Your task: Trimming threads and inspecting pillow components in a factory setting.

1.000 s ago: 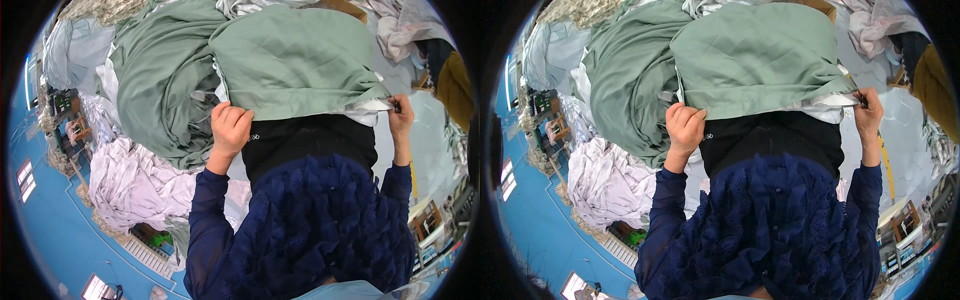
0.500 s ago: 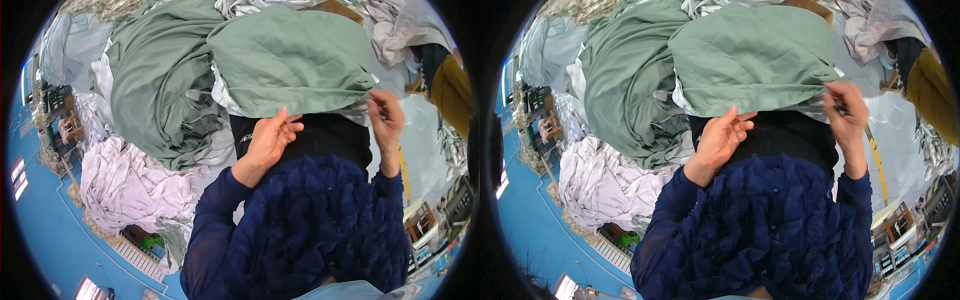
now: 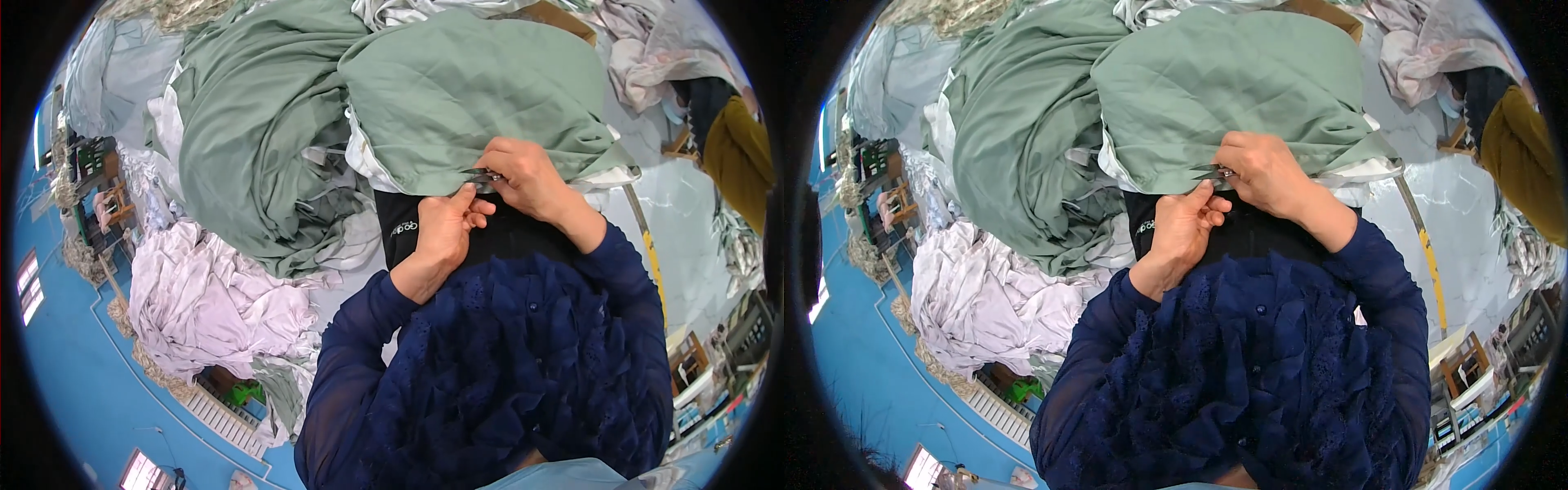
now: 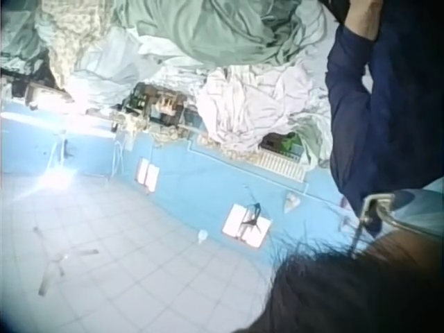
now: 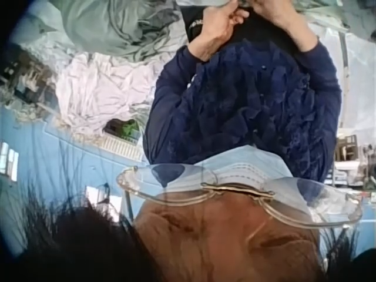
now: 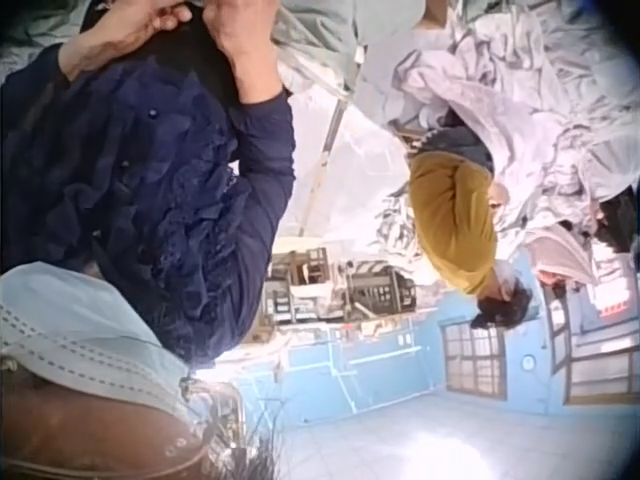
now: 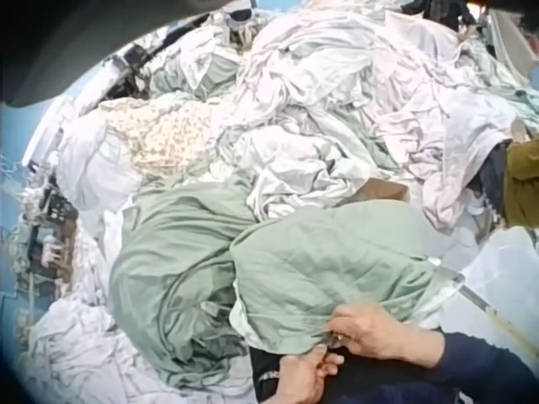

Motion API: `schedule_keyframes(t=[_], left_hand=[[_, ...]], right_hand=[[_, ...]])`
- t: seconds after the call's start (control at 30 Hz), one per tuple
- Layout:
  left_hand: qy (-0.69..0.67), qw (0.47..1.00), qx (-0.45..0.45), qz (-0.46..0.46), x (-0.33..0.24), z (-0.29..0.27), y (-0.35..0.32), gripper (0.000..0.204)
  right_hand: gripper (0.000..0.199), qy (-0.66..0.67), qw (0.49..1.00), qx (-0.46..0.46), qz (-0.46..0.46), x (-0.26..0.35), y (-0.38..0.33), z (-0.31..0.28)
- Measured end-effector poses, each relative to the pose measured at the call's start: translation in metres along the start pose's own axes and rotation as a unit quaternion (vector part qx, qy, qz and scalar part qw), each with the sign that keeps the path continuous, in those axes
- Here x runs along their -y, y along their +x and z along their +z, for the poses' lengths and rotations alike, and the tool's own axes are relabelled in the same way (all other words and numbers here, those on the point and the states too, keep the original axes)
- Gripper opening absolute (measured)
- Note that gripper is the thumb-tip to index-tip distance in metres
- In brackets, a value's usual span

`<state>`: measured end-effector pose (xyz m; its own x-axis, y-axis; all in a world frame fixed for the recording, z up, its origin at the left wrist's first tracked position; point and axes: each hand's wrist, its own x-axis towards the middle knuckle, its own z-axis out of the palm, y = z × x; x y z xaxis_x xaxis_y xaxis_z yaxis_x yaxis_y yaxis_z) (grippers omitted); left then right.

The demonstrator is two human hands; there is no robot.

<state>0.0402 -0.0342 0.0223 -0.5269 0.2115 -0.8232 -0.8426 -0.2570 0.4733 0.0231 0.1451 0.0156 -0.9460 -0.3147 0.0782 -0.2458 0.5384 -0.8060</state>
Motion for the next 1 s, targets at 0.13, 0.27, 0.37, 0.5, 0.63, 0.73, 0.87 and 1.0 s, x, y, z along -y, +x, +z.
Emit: schedule_keyframes(t=[0.13,0.27,0.37,0.5,0.63,0.73,0.87,1.0], left_hand=[[-0.007,1.0,-0.003,0.021,0.001,-0.002,0.004,0.02],[-0.002,1.0,0.008,0.0,-0.002,-0.003,0.003,0.024],[-0.01,1.0,0.013,-0.009,-0.005,-0.002,-0.001,0.025],[-0.02,1.0,0.013,-0.003,-0.008,0.003,-0.004,0.027],[0.015,0.997,0.069,-0.023,-0.013,0.005,-0.006,0.028],[0.148,0.975,0.163,-0.005,-0.02,-0.002,-0.016,0.023],[0.345,0.892,0.166,0.242,-0.033,-0.018,-0.025,0.003],[0.446,0.728,-0.011,0.521,-0.056,-0.032,-0.018,0.011]], right_hand=[[0.015,0.058,0.996,-0.054,0.046,-0.002,0.001,-0.015],[0.003,0.066,0.966,-0.22,0.12,-0.023,0.002,-0.058],[0.011,0.014,0.93,-0.321,0.177,-0.059,0.009,-0.116],[0.014,-0.05,0.915,-0.358,0.182,-0.103,0.034,-0.181],[0.058,-0.132,0.939,-0.3,0.105,-0.113,0.053,-0.191],[0.026,-0.164,0.931,-0.296,0.139,-0.071,0.029,-0.147],[0.039,-0.021,0.997,-0.062,0.048,-0.01,0.001,-0.063],[0.052,-0.03,0.997,0.027,0.061,0.019,-0.011,-0.02]])
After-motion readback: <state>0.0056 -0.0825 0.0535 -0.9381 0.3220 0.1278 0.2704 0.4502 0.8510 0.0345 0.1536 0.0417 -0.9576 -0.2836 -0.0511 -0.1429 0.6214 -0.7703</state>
